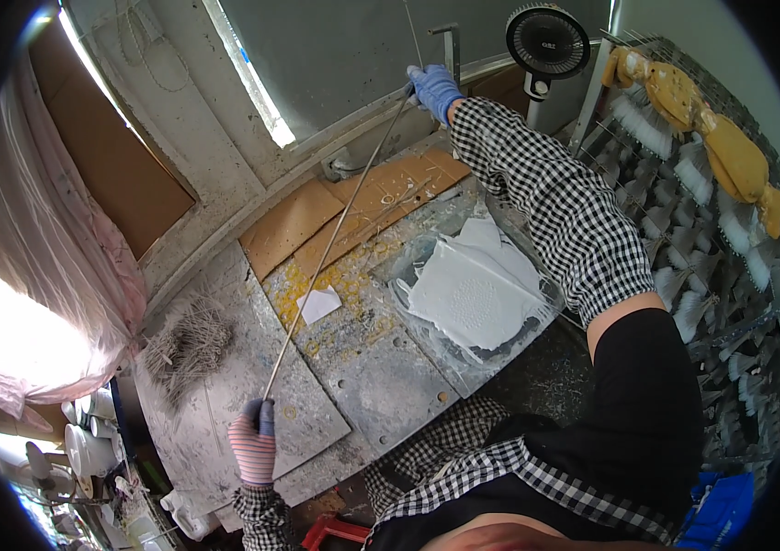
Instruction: Dipping bristle bundles into white adhesive/paint and placing them on a circular drying rack.
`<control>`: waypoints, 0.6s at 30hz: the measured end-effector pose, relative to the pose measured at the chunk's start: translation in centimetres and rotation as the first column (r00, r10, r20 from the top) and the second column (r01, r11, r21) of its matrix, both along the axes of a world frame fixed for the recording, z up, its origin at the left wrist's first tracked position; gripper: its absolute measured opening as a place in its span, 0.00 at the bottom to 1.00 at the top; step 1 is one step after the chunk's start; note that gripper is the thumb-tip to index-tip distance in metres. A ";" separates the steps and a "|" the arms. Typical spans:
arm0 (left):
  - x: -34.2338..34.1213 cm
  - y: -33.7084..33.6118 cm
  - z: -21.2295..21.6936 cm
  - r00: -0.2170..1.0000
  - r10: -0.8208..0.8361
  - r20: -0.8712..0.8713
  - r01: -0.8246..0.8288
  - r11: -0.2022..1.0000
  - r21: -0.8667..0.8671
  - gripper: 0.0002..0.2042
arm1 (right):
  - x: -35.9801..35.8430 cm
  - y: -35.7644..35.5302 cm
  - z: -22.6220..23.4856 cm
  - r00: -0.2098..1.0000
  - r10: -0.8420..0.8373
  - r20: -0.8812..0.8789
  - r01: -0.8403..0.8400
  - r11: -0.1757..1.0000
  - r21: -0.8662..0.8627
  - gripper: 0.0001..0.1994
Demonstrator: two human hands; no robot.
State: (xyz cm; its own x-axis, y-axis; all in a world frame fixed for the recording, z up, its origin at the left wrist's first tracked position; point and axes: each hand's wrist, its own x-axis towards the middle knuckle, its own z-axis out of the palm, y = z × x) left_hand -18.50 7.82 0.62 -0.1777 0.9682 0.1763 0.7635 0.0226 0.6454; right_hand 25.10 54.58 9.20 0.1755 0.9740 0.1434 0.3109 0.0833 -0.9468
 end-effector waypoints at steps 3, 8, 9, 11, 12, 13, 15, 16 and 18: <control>-2.2 1.7 -0.8 0.998 0.052 0.043 -0.052 0.999 0.000 0.09 | -0.5 3.6 -0.4 0.999 0.029 0.018 -0.030 0.999 0.036 0.24; -5.1 3.4 -2.8 0.955 0.193 0.225 -0.190 0.981 -0.038 0.11 | -1.4 5.6 0.9 0.973 -0.083 0.213 0.097 0.994 -0.054 0.26; -5.0 4.2 -3.0 0.941 0.225 0.253 -0.217 0.974 -0.058 0.11 | -0.7 5.5 0.9 0.974 -0.109 0.200 0.128 0.988 -0.084 0.26; -4.5 5.7 -3.3 0.915 0.275 0.296 -0.263 0.961 -0.080 0.10 | -0.7 5.9 0.7 0.946 -0.174 0.275 0.189 0.982 -0.027 0.26; -3.9 6.7 -2.9 0.887 0.306 0.346 -0.286 0.952 -0.109 0.08 | 1.3 7.2 0.9 0.922 -0.222 0.317 0.230 0.973 0.012 0.26; -4.3 7.5 -4.0 0.890 0.297 0.347 -0.277 0.955 -0.107 0.08 | 1.9 7.6 0.9 0.902 -0.254 0.348 0.252 0.966 0.052 0.26; -7.0 9.2 -7.0 0.917 0.133 0.376 -0.191 0.974 0.122 0.06 | 2.4 7.8 0.6 0.938 -0.251 0.240 0.247 0.968 0.048 0.24; -8.0 10.4 -5.4 0.983 0.077 0.167 -0.121 0.955 0.272 0.05 | 1.4 7.7 0.7 0.965 -0.228 0.127 0.225 0.973 0.044 0.23; -12.5 12.3 0.1 0.935 0.178 -0.307 -0.017 0.887 0.462 0.07 | -2.3 7.4 1.1 0.980 -0.168 -0.108 0.176 0.982 0.062 0.21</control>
State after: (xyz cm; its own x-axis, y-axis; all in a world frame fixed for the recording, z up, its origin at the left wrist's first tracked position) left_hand -31.02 20.12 0.70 -0.1200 0.7517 0.6485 0.9424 -0.1193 0.3126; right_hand 22.85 62.01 10.28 0.3569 0.9159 0.1837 0.2284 0.1051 -0.9679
